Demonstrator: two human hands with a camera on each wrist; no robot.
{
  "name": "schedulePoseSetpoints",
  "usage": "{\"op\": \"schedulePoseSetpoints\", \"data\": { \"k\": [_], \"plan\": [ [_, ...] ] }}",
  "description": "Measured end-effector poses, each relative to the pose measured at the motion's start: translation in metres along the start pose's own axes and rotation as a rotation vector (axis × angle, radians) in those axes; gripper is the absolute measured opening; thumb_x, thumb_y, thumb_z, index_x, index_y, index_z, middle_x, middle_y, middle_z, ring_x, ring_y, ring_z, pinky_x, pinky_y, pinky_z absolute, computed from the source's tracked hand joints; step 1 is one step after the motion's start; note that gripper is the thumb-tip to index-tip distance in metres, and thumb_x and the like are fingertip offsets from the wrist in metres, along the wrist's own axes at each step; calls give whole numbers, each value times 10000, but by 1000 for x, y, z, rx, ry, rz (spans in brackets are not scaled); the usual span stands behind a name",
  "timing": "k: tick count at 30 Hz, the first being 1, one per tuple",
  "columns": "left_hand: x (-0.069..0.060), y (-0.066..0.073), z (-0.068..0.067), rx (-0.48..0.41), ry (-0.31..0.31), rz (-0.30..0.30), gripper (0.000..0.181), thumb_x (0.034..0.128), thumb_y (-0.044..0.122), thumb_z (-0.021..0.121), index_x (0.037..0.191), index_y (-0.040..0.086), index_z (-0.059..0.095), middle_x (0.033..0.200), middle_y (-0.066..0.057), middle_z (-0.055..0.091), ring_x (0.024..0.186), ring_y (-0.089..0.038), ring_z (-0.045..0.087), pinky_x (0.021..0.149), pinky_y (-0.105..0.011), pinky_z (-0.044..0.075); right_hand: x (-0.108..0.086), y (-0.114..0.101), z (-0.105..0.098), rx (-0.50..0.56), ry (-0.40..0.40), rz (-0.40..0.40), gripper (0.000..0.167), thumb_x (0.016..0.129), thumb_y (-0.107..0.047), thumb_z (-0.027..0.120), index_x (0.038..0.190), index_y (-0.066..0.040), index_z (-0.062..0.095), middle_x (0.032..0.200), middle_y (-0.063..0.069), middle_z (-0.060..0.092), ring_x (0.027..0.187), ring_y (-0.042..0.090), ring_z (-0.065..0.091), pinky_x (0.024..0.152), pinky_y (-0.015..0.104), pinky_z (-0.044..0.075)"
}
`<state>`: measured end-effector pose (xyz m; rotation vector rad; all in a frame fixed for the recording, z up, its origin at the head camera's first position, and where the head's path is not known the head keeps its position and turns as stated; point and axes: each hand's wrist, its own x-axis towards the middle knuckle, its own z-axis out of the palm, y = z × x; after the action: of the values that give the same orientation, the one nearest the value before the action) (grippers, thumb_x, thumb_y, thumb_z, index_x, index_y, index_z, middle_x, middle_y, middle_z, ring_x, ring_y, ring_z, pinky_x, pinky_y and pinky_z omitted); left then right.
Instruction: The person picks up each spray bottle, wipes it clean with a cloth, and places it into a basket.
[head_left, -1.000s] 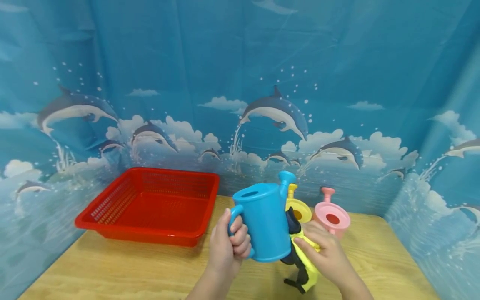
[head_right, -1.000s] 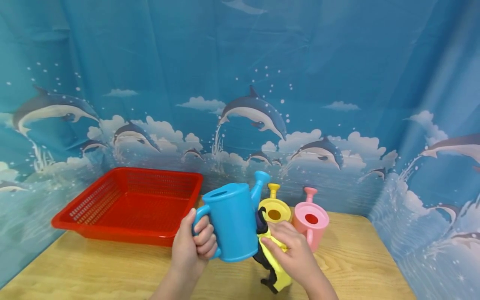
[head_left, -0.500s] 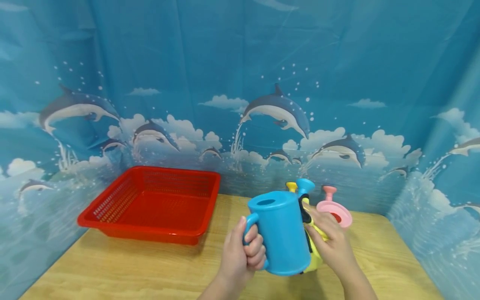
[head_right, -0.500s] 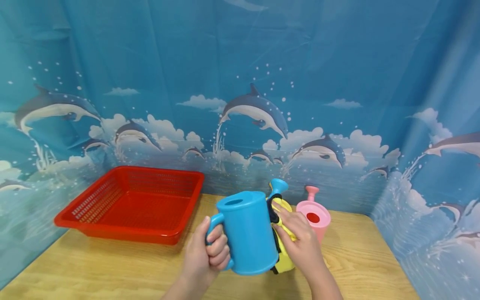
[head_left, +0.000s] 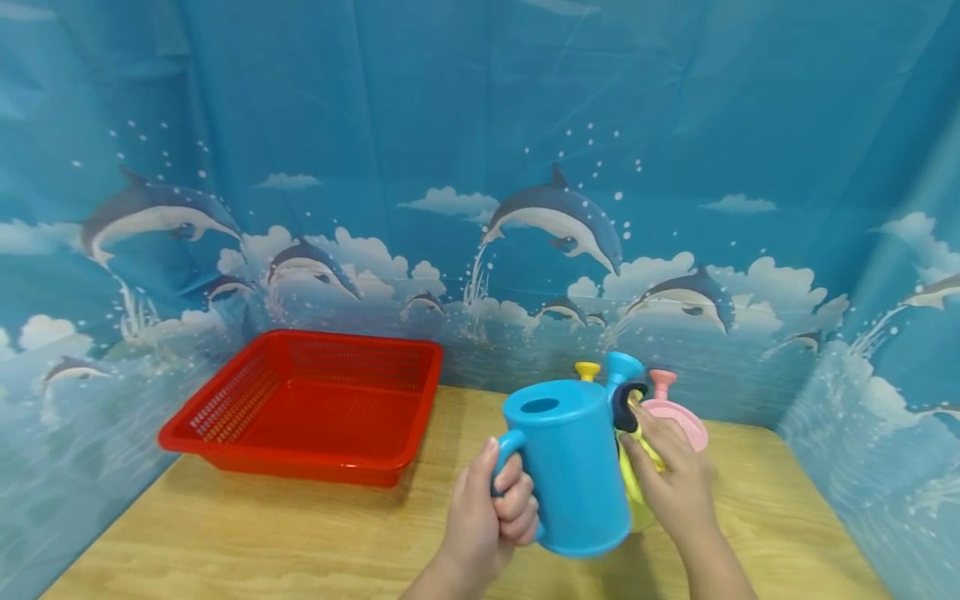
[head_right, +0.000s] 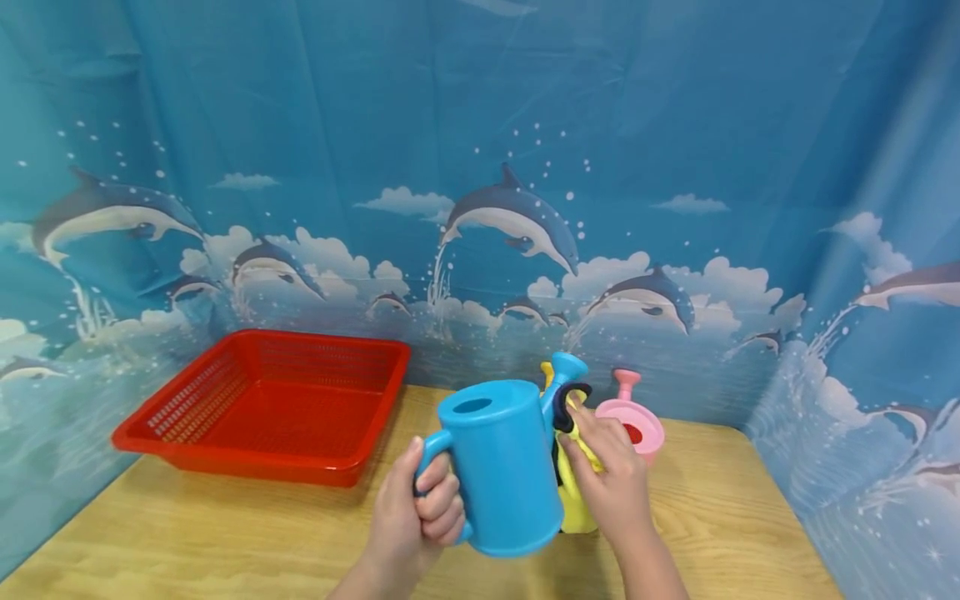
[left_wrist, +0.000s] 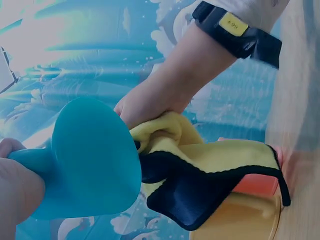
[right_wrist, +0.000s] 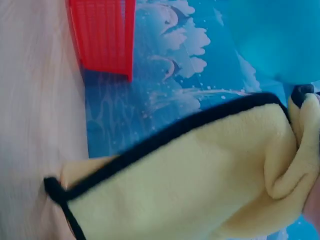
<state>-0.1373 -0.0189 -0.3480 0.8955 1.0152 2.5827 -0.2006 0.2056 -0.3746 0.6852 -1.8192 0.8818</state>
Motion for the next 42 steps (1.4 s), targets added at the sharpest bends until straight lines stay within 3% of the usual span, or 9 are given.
{"op": "schedulePoseSetpoints", "data": {
  "k": [6,10,13,15,18,23,32,38,42],
  "plan": [
    [2,7,-7,7,26,47,489,1067,322,85,664,272,358,508,74,219,412,-124,131,411,-290,71,-6,2,5,168,-124,-65,353,936,-281,624,1191,-42,674,1278,-133,608,1141,-58,533,991,81,366],
    [3,12,-12,-14,33,64,522,1063,309,46,667,280,385,509,83,222,415,-108,127,415,-296,49,-7,2,0,229,-212,-113,317,908,-161,666,1205,-51,665,1270,-109,620,1147,-38,547,995,90,377],
    [3,15,-14,-20,19,100,535,1058,291,19,676,274,393,509,77,220,412,-109,122,408,-290,46,-5,0,-6,270,-270,-120,326,855,-52,696,1181,-63,679,1205,-100,658,1112,-35,562,978,97,398],
    [3,16,-15,-15,-1,127,534,1055,284,7,681,267,387,510,70,213,409,-113,116,399,-283,48,-4,-1,-7,290,-279,-129,295,871,-68,690,1167,-71,688,1146,-79,686,1091,-32,572,968,102,411],
    [4,18,-16,-6,-37,164,513,1055,281,2,684,245,355,509,61,205,402,-118,110,386,-273,56,-2,-2,-5,301,-249,-174,254,930,-168,644,1149,-48,692,1134,-34,700,1086,-11,587,970,122,424],
    [4,19,-16,-14,-72,171,490,1059,288,17,689,227,332,511,58,204,399,-114,119,380,-265,67,-1,-4,-1,230,-199,-221,382,980,-299,554,1202,-3,653,1287,-77,615,1111,-2,570,983,118,406],
    [4,9,-14,23,-89,151,493,1060,260,31,693,261,360,508,57,233,392,-141,144,369,-270,102,-1,-4,-1,9,-120,-224,388,991,-366,513,1217,-90,666,1356,-129,535,1071,51,548,1002,92,345],
    [2,1,-9,25,-93,116,480,1067,275,73,687,273,365,505,62,239,392,-135,157,366,-256,120,1,-3,-1,-34,-57,-111,479,970,-423,516,1222,-38,650,1352,-146,533,1054,-59,533,950,71,353],
    [1,-1,-6,27,-105,82,481,1066,260,65,677,257,348,505,54,235,388,-138,165,368,-247,129,1,-6,-5,-70,-28,-17,465,958,-419,536,1266,-84,629,1333,-184,537,1122,-154,463,978,42,328]
  ]
}}
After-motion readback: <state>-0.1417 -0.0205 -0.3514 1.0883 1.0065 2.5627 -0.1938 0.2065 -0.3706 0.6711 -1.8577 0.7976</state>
